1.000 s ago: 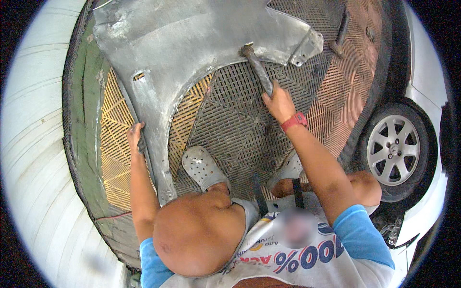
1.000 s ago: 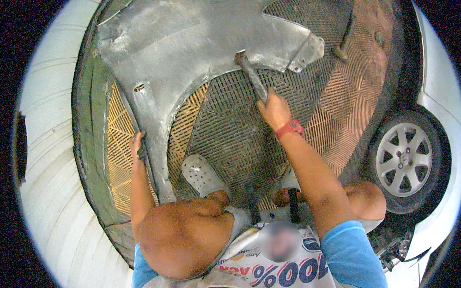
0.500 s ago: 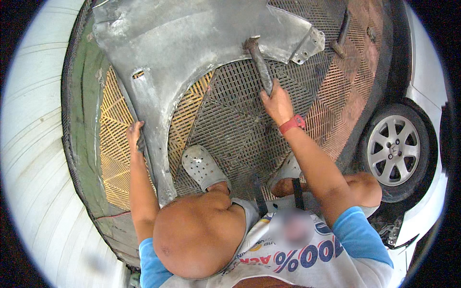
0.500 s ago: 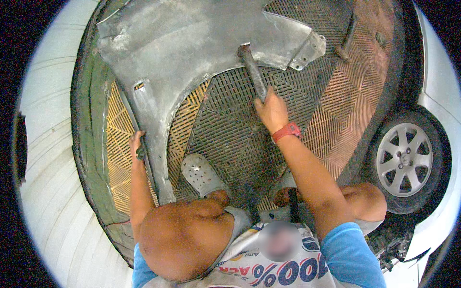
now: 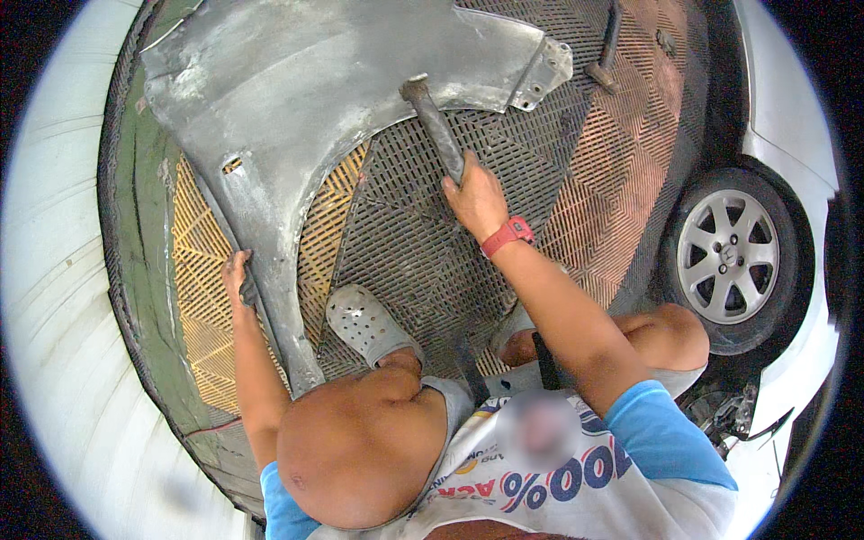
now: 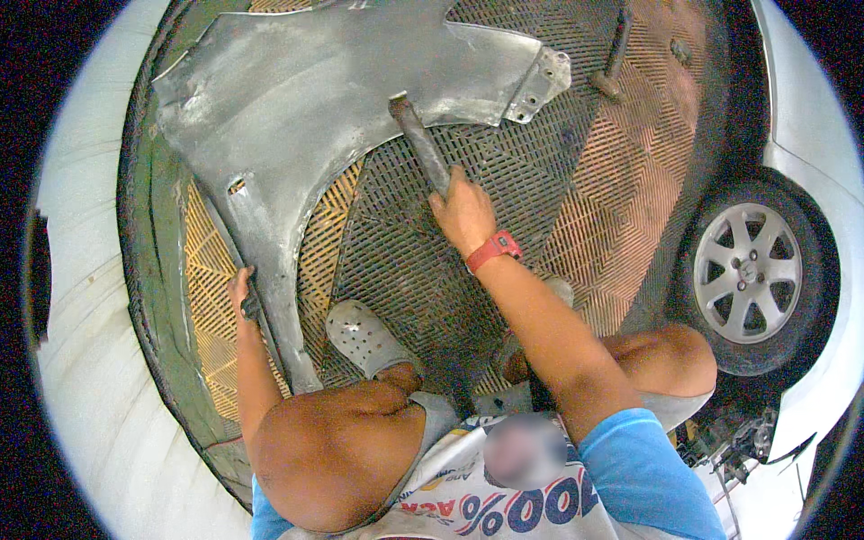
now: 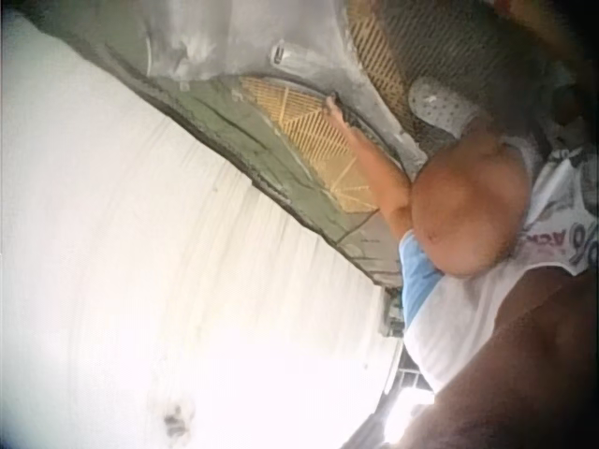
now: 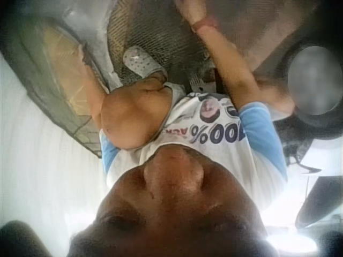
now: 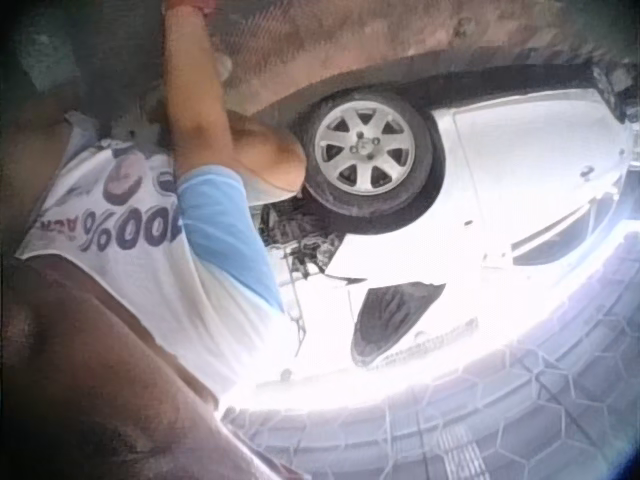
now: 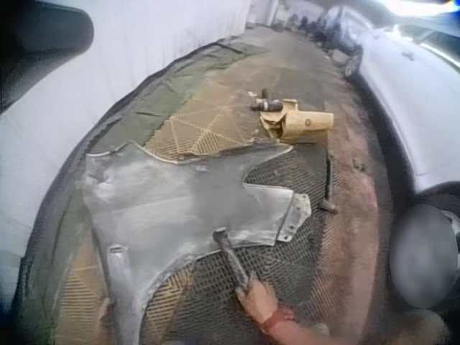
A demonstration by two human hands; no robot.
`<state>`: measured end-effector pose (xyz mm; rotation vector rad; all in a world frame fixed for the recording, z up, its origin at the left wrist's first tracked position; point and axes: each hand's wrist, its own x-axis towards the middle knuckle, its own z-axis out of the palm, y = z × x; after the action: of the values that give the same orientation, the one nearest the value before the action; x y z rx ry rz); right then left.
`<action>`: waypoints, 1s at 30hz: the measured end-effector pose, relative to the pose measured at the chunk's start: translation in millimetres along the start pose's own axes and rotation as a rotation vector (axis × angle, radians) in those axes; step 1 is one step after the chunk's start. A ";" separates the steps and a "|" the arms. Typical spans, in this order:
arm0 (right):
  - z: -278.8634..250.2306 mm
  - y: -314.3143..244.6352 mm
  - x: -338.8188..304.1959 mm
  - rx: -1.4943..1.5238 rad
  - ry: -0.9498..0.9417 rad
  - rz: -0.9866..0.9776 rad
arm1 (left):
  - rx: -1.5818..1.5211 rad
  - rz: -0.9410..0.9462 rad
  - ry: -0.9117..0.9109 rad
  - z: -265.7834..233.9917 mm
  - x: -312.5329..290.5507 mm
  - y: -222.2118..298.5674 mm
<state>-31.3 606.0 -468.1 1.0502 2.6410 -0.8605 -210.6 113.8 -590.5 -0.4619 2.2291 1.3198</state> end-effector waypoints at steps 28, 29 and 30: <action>12.3 41.5 2.7 -0.038 0.080 -0.002 | -0.037 0.010 0.099 19.9 -23.8 28.0; 14.7 47.7 4.2 -0.030 0.051 0.020 | -0.022 0.029 0.092 20.8 -23.6 30.7; 6.6 36.7 8.9 -0.021 0.017 0.034 | -0.008 0.044 0.093 19.6 -22.5 29.7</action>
<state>-13.4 628.8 -493.1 1.0983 2.6324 -0.8193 -203.0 145.7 -564.3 -0.4893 2.3233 1.3558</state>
